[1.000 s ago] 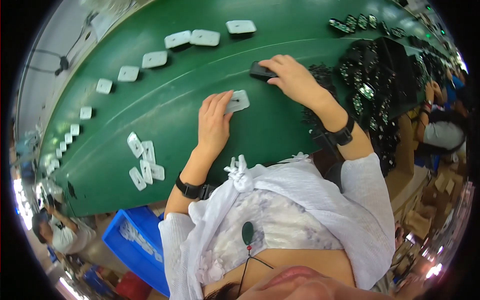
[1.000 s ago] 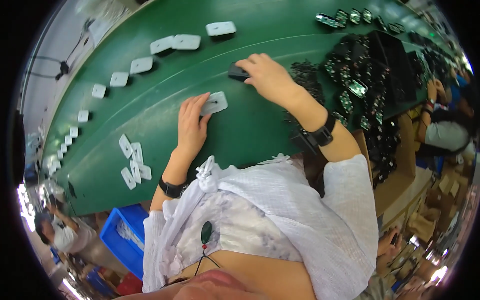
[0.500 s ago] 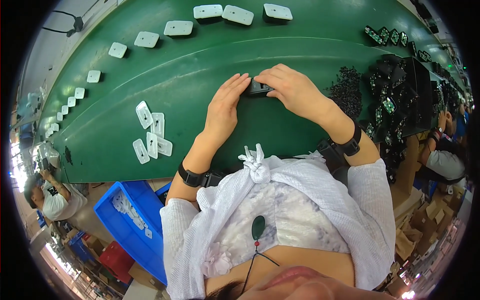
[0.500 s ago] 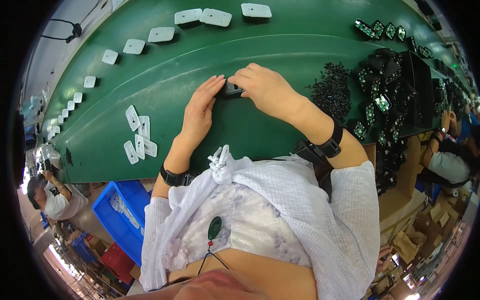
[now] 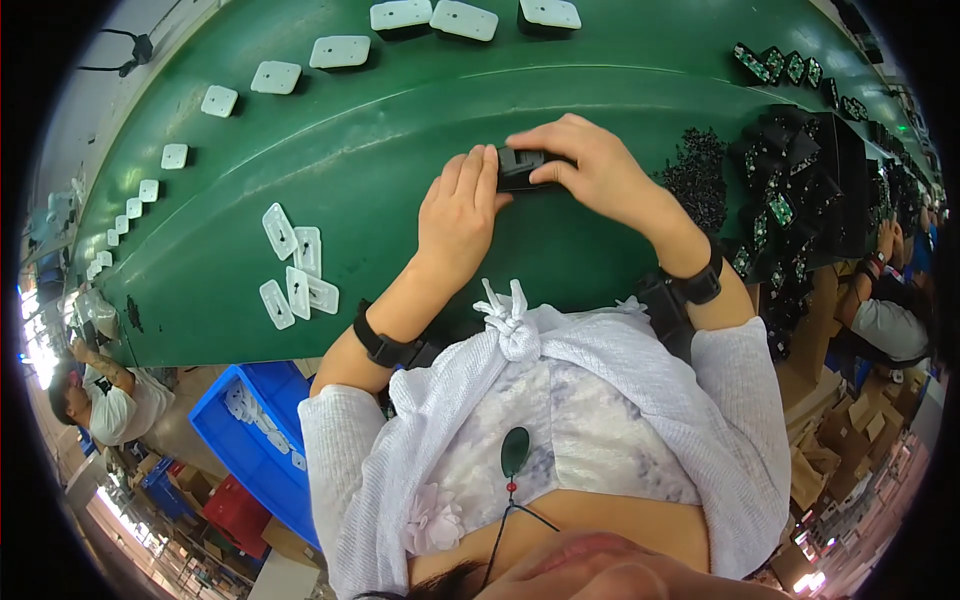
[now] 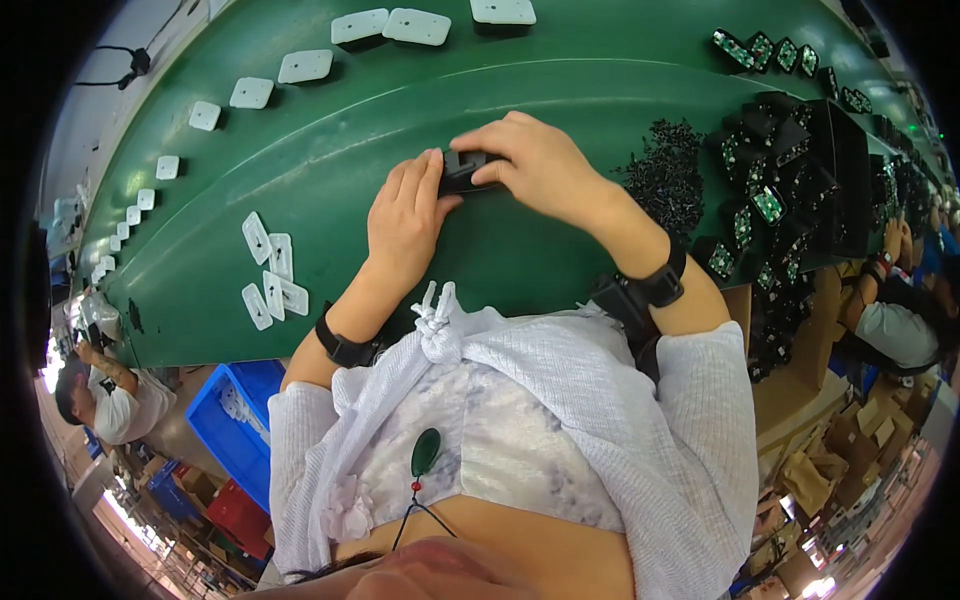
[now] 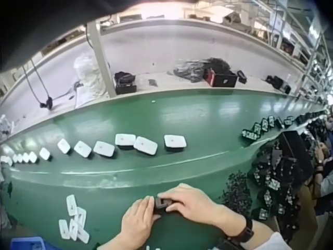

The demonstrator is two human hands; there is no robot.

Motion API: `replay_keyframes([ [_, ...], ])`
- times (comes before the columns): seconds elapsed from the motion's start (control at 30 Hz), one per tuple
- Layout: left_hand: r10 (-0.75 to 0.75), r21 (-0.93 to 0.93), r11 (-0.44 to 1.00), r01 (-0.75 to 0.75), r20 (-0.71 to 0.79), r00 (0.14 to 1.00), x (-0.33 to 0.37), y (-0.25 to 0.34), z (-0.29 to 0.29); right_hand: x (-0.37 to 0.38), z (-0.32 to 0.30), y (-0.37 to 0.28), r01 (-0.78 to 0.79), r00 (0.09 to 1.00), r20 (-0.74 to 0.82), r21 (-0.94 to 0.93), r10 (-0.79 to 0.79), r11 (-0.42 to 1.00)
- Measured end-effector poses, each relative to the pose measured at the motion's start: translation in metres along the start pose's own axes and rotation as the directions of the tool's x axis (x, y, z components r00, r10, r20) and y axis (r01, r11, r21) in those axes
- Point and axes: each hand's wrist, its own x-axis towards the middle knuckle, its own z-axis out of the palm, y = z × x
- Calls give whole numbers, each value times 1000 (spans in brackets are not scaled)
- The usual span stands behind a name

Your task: Assemble small electronic components by placing PCBs into plastic housings on a factory production line.

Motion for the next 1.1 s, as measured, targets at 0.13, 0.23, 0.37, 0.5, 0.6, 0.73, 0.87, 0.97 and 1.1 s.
replay_keyframes([
  [0.13, -31, -104, 994, 25, -61, 998, 14, -11, -4, 4, 0, 6, -246, 963, 98, 702, 251, 669],
  [0.23, -470, -686, 397, 609, 418, 777, 10, 0, -9, -6, 8, -3, -136, 981, 11, 757, 195, 639],
  [0.37, -405, -780, 226, 584, 470, 784, 14, 12, -11, -5, 10, -10, -125, 972, -38, 754, 233, 645],
  [0.5, -408, -834, 335, 438, 291, 865, 7, 9, -3, 5, -18, -5, 5, 976, -194, 475, 100, 880],
  [0.6, -376, -666, 660, 348, 108, 920, -4, -4, -21, 27, -63, 28, 54, 942, -325, -109, -87, 993],
  [0.73, -443, -518, 770, 374, -11, 897, -38, -19, -30, 55, -107, 93, -40, 986, -165, -245, -1, 969],
  [0.87, -519, -404, 800, 444, -94, 850, -61, -22, -41, 80, -130, 138, -168, 986, 35, 164, 165, 972],
  [0.97, -512, -258, 847, 464, -167, 842, -75, -25, -58, 99, -140, 144, -165, 980, 117, 12, 162, 986],
  [1.1, -478, 45, 850, 525, -352, 805, -92, -51, -77, 114, -140, 165, -248, 963, 114, 25, 244, 968],
])
